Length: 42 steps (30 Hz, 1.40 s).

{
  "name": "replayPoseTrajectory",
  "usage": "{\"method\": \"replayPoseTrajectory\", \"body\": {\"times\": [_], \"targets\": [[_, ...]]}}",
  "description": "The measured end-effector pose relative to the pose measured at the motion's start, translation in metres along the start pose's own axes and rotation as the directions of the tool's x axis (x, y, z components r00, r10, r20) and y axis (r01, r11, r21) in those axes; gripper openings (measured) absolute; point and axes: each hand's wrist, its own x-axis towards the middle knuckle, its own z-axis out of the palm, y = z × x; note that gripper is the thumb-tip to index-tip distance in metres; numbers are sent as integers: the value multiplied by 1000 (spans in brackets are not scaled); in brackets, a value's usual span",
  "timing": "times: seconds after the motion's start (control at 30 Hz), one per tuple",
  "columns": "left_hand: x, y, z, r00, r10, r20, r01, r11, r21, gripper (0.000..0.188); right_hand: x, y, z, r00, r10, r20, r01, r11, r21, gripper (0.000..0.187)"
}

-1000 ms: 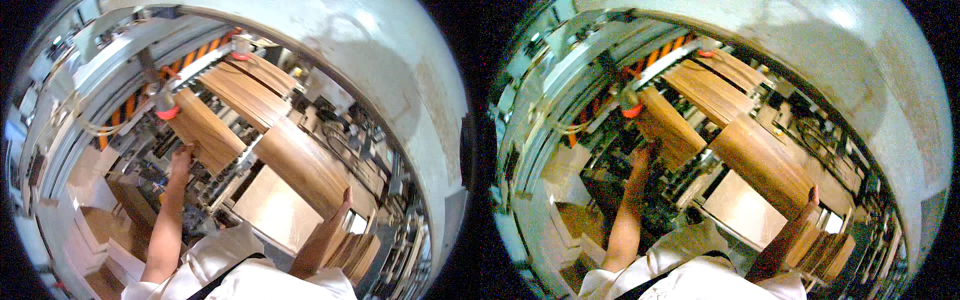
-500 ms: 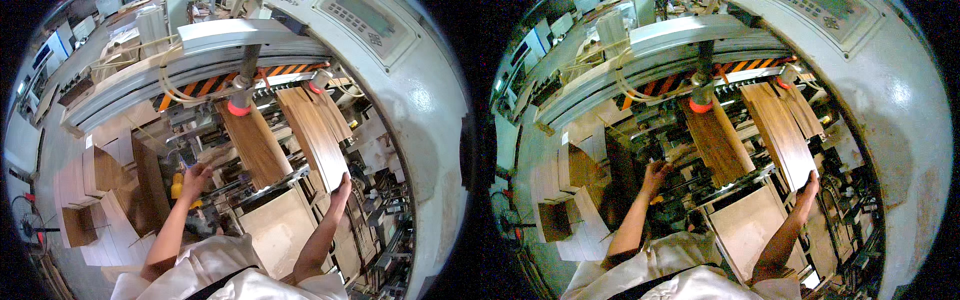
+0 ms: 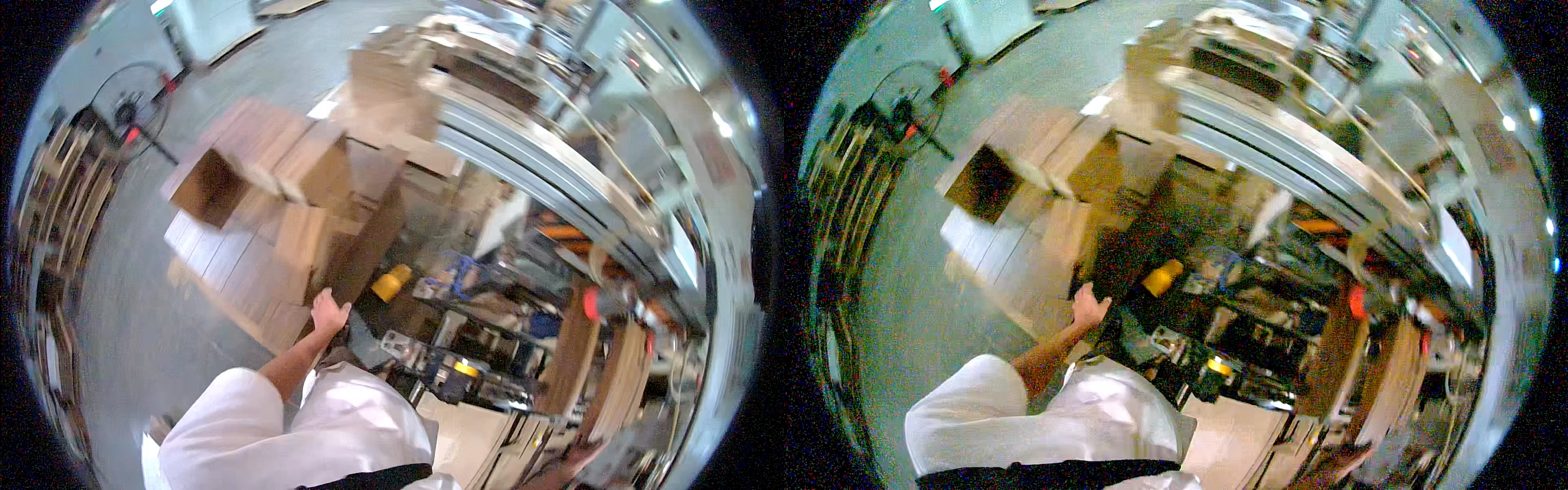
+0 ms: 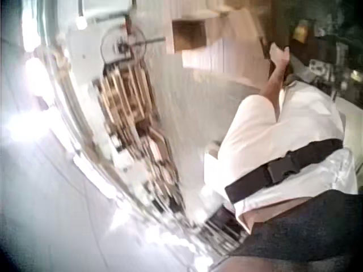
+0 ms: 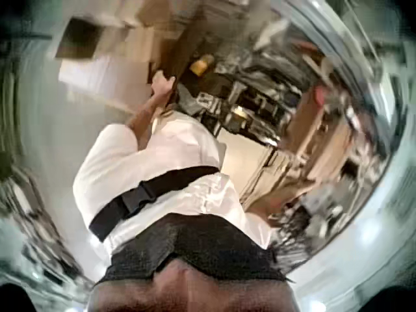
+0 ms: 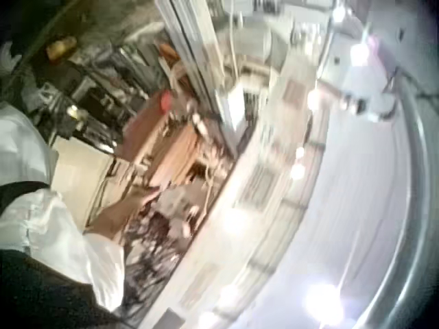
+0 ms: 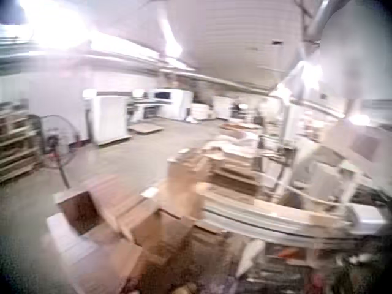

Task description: The person places wood planks onto a woodworking machine and retrieves them after processing.

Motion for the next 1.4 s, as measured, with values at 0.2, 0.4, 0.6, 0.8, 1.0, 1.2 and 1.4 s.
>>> {"method": "replayPoseTrajectory", "body": {"times": [0.2, 0.4, 0.6, 0.8, 1.0, 1.2, 1.4], "targets": [[93, -43, -44, 941, -336, 24, 334, 939, 80, 99, -145, 81, 51, 985, 175, -8, -157, 863, -481, 68], [157, -77, -34, 822, -540, 180, 489, 832, 261, 129, -304, 139, 33, 609, 773, -179, -507, 205, -837, 58], [163, -81, -31, 827, -544, 141, 486, 818, 309, 131, -364, 200, 22, 659, 631, 410, 228, 352, -908, 34], [161, -40, -68, 757, -547, 357, 553, 828, 93, 115, -427, 130, 228, 681, 668, 301, -96, 489, -867, 27], [94, 38, -100, 649, 18, 761, 755, 110, -647, 81, -437, 92, 335, 520, 652, 552, -123, 696, -707, 49], [-15, 125, -116, 603, 432, 671, 731, 38, -681, 71, -438, 57, 361, 371, 728, 576, -508, 678, -530, 82], [-77, 179, -115, 177, 858, 483, 403, 385, -831, 71, -414, 12, 334, 747, 570, 343, -600, 800, -22, 48]]}}
